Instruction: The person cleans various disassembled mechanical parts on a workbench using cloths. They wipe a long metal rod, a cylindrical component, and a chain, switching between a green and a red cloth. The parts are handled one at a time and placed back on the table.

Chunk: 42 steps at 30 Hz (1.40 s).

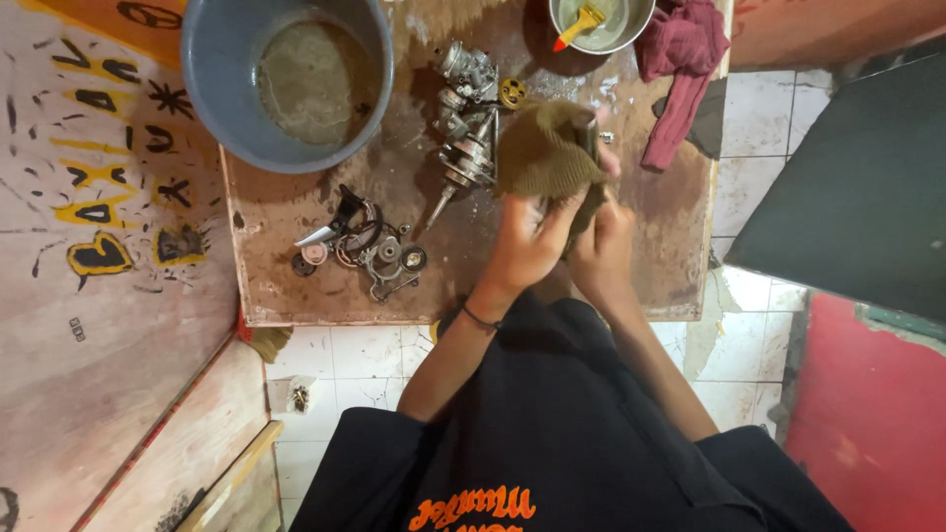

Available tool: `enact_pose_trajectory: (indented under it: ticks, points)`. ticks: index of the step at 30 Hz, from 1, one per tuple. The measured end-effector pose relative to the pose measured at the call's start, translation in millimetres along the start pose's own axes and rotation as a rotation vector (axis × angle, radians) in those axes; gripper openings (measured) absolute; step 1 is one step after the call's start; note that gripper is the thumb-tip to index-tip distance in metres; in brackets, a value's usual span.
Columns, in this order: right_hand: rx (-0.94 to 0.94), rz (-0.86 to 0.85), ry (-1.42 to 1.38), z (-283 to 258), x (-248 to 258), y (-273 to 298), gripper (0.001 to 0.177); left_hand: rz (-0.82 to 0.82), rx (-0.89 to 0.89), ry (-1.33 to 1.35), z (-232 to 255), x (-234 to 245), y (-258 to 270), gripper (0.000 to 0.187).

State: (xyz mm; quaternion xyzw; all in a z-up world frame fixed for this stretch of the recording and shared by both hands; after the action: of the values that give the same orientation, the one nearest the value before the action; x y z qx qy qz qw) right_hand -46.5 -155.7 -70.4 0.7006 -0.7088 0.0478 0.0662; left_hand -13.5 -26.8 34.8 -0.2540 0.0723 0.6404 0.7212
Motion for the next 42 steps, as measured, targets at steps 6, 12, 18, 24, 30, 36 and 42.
enact_pose_trajectory:
  ticks: [6,12,18,24,30,36,42]
  points:
    - [0.14,0.048,0.309,-6.3,-8.1,8.7,0.019,0.217,0.127,-0.122,-85.6,29.6,28.1,0.018]
    - [-0.532,-0.287,-0.592,41.0,15.9,31.6,0.032,-0.238,0.183,0.202,-66.2,44.6,19.0,0.019]
    - [0.126,0.136,0.458,-48.7,1.8,-1.1,0.031,-0.044,-0.147,-0.744,-38.5,18.1,-7.1,0.021]
    - [-0.129,0.008,-0.199,-8.3,4.3,-0.3,0.039,0.054,-0.027,-0.44,-96.8,43.9,32.5,0.022]
    - [-0.136,0.069,-0.153,34.1,48.8,-3.3,0.047,-0.042,0.635,-0.62,-171.9,164.0,86.4,0.028]
    - [-0.303,-0.162,-0.193,-18.4,24.8,-3.2,0.027,0.165,0.223,-0.255,-51.4,104.3,46.2,0.039]
    - [-0.319,-0.205,0.313,0.1,-12.9,15.0,0.03,0.244,0.377,0.505,-94.4,57.2,21.3,0.031]
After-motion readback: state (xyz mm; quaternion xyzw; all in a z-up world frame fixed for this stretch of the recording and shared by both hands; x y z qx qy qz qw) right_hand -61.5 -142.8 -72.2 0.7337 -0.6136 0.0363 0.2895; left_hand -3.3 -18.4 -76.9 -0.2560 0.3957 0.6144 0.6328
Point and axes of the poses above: each hand's wrist, its own y-axis away from the middle knuckle, its own x-axis out of the back of the hand, z = x × y, the point moved 3 cm from there along -y, towards the middle knuckle, and after that the axes turned 4 degrees about -x, right-handed, at the moved point
